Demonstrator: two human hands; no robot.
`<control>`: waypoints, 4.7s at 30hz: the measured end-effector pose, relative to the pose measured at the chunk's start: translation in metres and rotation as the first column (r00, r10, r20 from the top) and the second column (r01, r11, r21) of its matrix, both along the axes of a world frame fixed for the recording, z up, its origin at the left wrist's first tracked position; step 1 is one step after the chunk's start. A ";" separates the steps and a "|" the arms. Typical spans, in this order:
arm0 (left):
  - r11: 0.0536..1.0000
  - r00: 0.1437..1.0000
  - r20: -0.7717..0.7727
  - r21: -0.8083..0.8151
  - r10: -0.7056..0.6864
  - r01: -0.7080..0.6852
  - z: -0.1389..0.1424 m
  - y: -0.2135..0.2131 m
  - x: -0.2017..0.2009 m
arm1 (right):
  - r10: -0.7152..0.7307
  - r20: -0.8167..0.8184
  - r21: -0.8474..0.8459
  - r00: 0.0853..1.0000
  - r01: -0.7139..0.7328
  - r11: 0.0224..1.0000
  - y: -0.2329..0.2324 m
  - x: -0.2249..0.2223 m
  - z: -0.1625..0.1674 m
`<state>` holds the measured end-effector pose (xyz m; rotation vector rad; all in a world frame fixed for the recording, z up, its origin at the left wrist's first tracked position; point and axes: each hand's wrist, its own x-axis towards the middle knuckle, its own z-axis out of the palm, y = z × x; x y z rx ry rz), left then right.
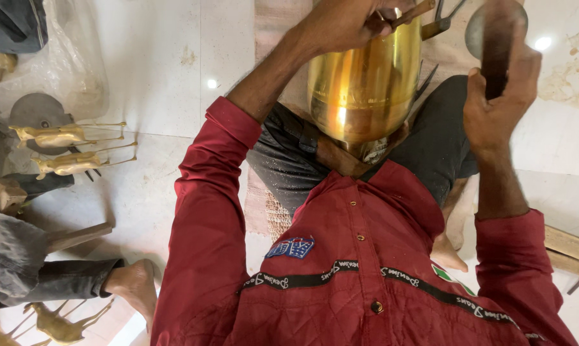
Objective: The person sits cross-legged on the floor holding a brass vessel between their legs and repeatedly taps its surface with a wooden mallet to shape it. They reposition the vessel, work it with a small punch-like tool, and finally hold a round abrasive disc against the brass surface.
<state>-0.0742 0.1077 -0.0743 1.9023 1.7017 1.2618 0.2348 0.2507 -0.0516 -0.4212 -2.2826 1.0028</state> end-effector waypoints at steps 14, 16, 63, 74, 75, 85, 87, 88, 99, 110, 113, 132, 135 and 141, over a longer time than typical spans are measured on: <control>0.993 0.995 -0.021 -0.052 0.102 -0.103 -0.016 0.000 0.001 | 0.041 0.071 0.268 0.997 -0.058 0.962 0.010 -0.017 0.029; 0.993 0.993 -0.018 -0.037 0.115 -0.115 -0.015 0.000 0.001 | 0.116 -0.019 0.084 0.993 -0.115 0.990 0.011 -0.020 0.028; 0.989 0.976 0.168 -0.058 0.143 -0.134 -0.022 -0.013 0.005 | 0.135 0.104 0.576 0.985 -0.170 0.800 0.013 -0.046 0.070; 0.986 0.969 0.182 -0.039 0.165 -0.161 -0.036 -0.011 0.005 | 0.231 0.076 0.407 0.970 -0.242 0.881 0.026 -0.051 0.051; 0.985 0.964 0.203 -0.060 0.171 -0.162 -0.036 -0.011 0.005 | 0.230 0.123 0.444 0.965 -0.260 0.858 0.030 -0.049 0.051; 0.971 0.949 0.213 -0.104 0.233 -0.215 -0.033 -0.014 0.009 | 0.220 0.123 0.468 0.968 -0.252 0.847 0.040 -0.057 0.049; 0.974 0.947 0.230 -0.072 0.224 -0.213 -0.034 -0.014 0.009 | 0.243 0.038 0.191 0.969 -0.246 0.950 0.038 -0.060 0.050; 0.976 0.949 0.227 -0.053 0.219 -0.213 -0.035 -0.014 0.008 | 0.236 0.052 0.215 0.970 -0.242 0.946 0.038 -0.060 0.052; 0.975 0.926 0.313 -0.007 0.211 -0.220 -0.044 -0.020 0.014 | 0.218 0.239 0.541 0.946 -0.316 0.779 0.045 -0.064 0.064; 0.945 0.904 0.298 0.023 0.306 -0.327 -0.041 -0.027 0.023 | 0.323 0.167 0.326 0.931 -0.362 0.874 0.061 -0.072 0.046; 0.935 0.887 0.327 0.027 0.326 -0.353 -0.041 -0.032 0.029 | 0.354 0.158 0.351 0.922 -0.387 0.852 0.062 -0.071 0.045; 0.939 0.885 0.349 0.039 0.309 -0.343 -0.047 -0.030 0.031 | 0.343 0.215 0.474 0.915 -0.404 0.782 0.039 -0.082 0.081; 0.946 0.878 0.388 0.039 0.281 -0.320 -0.044 -0.030 0.030 | 0.316 0.260 0.533 0.912 -0.409 0.741 0.036 -0.084 0.086; 0.952 0.875 0.393 -0.004 0.282 -0.305 -0.045 -0.030 0.029 | 0.398 0.277 0.362 0.875 -0.479 0.800 0.048 -0.088 0.073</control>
